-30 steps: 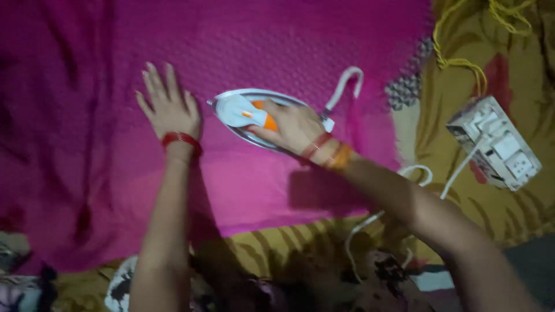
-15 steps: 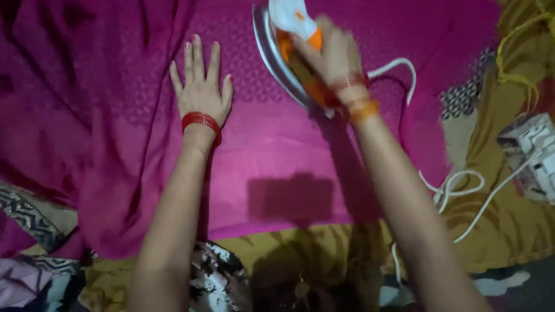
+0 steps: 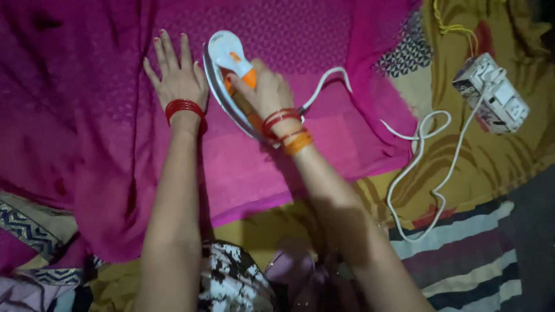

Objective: Ironing a pink garment on a flat surface.

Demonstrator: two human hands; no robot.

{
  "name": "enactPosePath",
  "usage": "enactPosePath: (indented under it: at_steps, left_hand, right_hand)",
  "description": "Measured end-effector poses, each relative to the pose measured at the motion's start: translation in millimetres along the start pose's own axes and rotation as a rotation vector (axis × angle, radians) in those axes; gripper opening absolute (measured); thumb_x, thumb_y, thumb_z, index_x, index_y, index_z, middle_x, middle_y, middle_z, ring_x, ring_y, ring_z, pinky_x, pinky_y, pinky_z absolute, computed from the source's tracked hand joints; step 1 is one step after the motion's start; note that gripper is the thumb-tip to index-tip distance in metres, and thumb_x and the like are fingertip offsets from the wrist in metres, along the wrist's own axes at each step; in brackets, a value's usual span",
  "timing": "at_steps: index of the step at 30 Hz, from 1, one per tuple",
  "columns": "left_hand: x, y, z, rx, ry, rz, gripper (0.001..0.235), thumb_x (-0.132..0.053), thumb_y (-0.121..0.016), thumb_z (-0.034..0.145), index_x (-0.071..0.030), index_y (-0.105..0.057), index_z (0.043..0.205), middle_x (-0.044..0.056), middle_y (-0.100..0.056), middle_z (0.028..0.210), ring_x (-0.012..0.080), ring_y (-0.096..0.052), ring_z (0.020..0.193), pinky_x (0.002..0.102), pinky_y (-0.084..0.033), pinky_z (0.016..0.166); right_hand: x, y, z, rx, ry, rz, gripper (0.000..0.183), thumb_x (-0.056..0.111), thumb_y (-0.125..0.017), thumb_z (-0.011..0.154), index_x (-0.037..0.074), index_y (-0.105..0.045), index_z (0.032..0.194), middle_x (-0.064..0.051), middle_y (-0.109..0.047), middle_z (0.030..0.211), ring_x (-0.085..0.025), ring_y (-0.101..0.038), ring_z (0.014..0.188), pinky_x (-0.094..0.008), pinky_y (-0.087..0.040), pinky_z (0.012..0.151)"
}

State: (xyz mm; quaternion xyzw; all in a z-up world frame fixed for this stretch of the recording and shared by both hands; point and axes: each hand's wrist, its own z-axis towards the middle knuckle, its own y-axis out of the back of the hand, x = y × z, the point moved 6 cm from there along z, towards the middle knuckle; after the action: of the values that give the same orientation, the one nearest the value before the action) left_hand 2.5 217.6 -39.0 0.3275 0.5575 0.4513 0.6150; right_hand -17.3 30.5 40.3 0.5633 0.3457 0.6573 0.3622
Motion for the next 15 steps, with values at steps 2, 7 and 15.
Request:
enactPosePath:
  at_steps: [2,7,15]
  left_hand:
    - [2,1,0,-0.006,0.008,-0.006,0.061,-0.031,-0.042,0.11,-0.016,-0.03,0.168,0.015,-0.013,0.174,0.0289,-0.008,0.161,0.061,-0.007,0.127]
    - [5,0,15,-0.009,-0.005,-0.002,0.062,-0.032,-0.043,0.111,-0.015,-0.029,0.169,0.015,-0.011,0.174,0.0291,-0.008,0.16,0.062,-0.009,0.126]
    - [15,14,69,0.052,-0.049,-0.127,0.06,-0.028,-0.041,0.11,-0.015,-0.029,0.167,0.014,-0.012,0.174,0.0313,-0.011,0.161,0.064,-0.016,0.123]
  right_hand:
    - [10,3,-11,0.031,-0.032,0.003,0.058,0.059,-0.068,0.086,0.007,-0.065,0.111,-0.024,-0.074,0.085,-0.046,-0.072,0.08,-0.055,-0.056,0.069]
    - [16,4,2,0.024,-0.108,-0.072,0.057,0.06,-0.064,0.089,0.007,-0.066,0.111,-0.024,-0.075,0.086,-0.045,-0.072,0.083,-0.057,-0.056,0.072]
    - [15,-5,91,-0.063,-0.054,-0.047,0.055,0.06,-0.066,0.087,0.008,-0.067,0.105,-0.022,-0.074,0.086,-0.045,-0.073,0.082,-0.055,-0.056,0.069]
